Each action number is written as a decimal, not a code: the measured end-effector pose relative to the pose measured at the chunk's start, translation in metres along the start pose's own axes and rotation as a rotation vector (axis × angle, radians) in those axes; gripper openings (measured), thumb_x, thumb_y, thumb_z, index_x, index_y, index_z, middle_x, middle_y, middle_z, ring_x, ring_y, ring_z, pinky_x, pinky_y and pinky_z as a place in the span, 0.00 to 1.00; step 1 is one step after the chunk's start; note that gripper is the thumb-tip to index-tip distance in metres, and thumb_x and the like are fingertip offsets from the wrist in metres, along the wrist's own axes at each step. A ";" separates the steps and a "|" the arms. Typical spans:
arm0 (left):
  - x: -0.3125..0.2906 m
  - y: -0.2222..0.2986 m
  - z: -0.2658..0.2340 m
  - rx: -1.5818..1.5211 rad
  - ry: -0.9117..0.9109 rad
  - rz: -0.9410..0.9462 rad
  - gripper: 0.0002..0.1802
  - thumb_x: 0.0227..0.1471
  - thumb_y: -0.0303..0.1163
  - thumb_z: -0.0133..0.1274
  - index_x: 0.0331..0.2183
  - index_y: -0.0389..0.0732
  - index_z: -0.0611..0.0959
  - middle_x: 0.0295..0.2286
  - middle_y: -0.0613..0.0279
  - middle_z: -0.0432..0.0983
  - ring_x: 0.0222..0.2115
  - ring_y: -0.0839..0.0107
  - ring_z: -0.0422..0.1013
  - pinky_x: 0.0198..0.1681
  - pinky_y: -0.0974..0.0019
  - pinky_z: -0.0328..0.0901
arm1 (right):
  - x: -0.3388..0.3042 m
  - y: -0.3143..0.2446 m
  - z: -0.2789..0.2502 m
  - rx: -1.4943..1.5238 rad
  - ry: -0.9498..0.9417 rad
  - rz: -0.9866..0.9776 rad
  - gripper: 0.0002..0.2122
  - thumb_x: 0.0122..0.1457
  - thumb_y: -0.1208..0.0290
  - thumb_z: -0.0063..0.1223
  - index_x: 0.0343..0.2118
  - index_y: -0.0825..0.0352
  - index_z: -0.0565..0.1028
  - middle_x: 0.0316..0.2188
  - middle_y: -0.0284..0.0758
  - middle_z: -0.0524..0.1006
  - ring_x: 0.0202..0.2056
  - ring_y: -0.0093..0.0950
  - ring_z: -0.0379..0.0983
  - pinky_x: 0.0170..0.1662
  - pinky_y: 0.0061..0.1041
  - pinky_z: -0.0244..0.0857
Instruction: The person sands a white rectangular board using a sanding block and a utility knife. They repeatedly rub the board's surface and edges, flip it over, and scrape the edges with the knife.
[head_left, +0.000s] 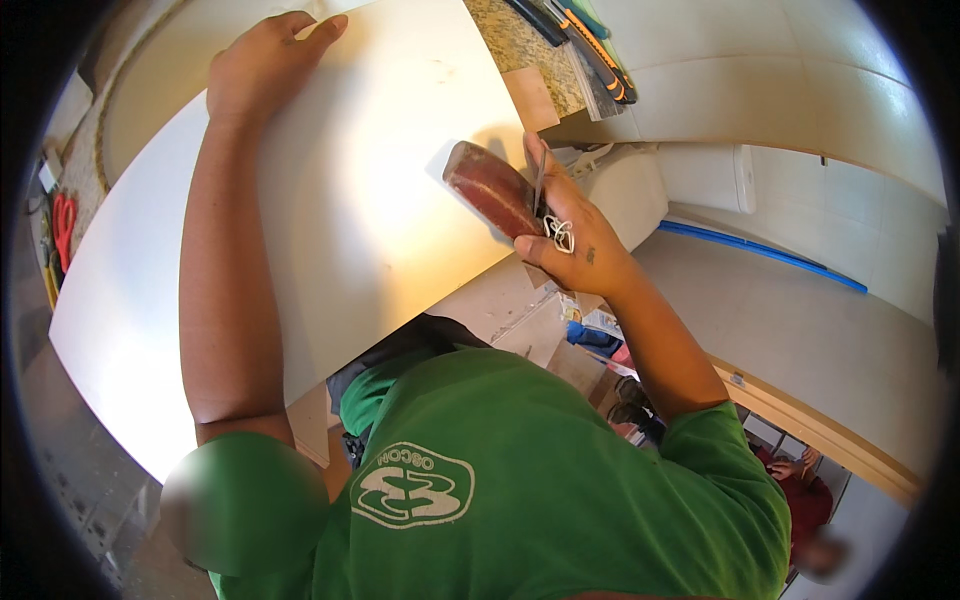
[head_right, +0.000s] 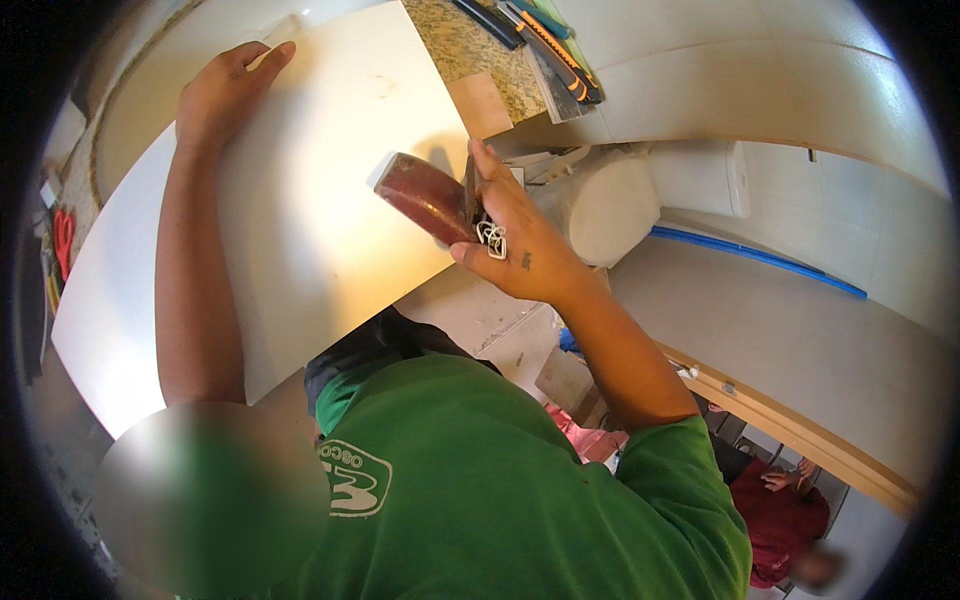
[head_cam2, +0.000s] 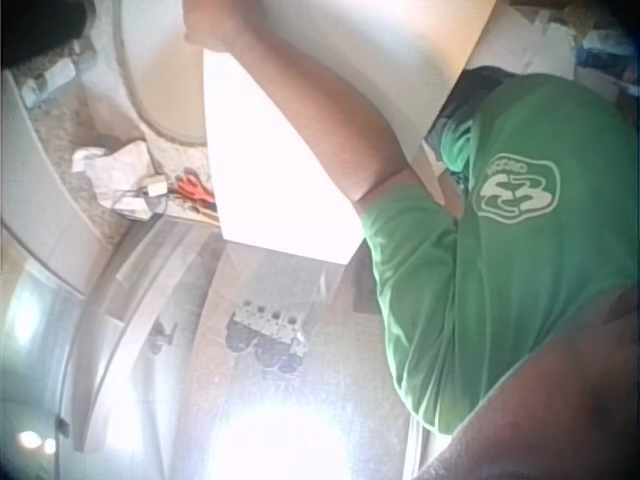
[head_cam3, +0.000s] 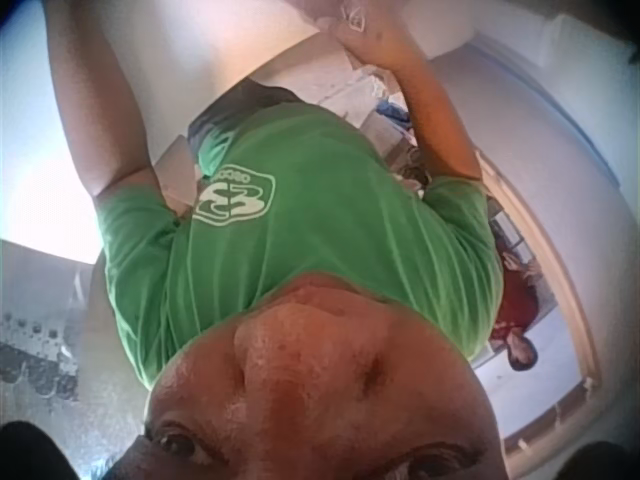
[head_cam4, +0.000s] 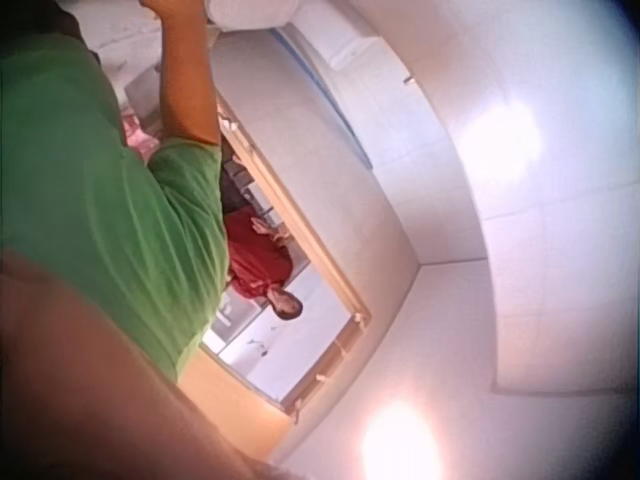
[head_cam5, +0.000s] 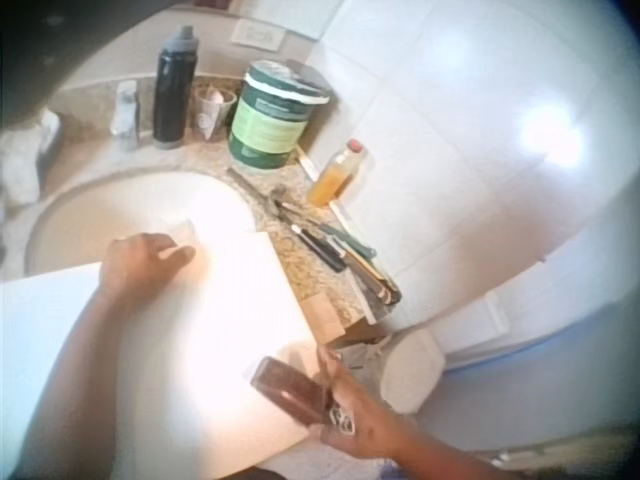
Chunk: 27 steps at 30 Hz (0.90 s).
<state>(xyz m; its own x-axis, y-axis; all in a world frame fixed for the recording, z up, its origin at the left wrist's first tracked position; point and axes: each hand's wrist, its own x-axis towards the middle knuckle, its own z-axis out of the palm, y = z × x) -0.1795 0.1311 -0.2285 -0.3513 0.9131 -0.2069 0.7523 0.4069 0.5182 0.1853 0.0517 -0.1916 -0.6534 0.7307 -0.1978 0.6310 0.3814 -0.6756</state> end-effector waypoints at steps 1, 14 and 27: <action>-0.001 0.001 0.000 -0.029 -0.005 -0.005 0.34 0.54 0.68 0.50 0.48 0.53 0.87 0.39 0.60 0.85 0.42 0.61 0.79 0.50 0.59 0.70 | 0.003 -0.001 -0.001 0.010 -0.001 0.001 0.30 0.57 0.65 0.63 0.55 0.82 0.65 0.72 0.60 0.45 0.74 0.53 0.41 0.72 0.43 0.41; -0.011 0.012 -0.007 -0.078 -0.009 -0.053 0.33 0.55 0.65 0.52 0.50 0.51 0.85 0.39 0.59 0.85 0.41 0.63 0.80 0.49 0.61 0.71 | 0.029 -0.025 -0.026 -0.083 0.136 0.106 0.29 0.57 0.62 0.63 0.57 0.75 0.69 0.59 0.53 0.68 0.61 0.46 0.64 0.63 0.39 0.58; -0.002 -0.002 0.001 -0.020 0.068 0.054 0.30 0.57 0.64 0.52 0.46 0.51 0.87 0.32 0.62 0.85 0.37 0.64 0.80 0.45 0.61 0.72 | 0.213 -0.042 -0.057 -0.303 0.318 0.286 0.19 0.58 0.56 0.61 0.41 0.70 0.79 0.35 0.53 0.82 0.40 0.49 0.80 0.45 0.42 0.72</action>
<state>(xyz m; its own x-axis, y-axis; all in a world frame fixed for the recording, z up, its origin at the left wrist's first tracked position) -0.1792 0.1287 -0.2301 -0.3481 0.9296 -0.1214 0.7601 0.3556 0.5439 0.0434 0.2231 -0.1646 -0.3077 0.9475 -0.0876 0.8892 0.2535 -0.3809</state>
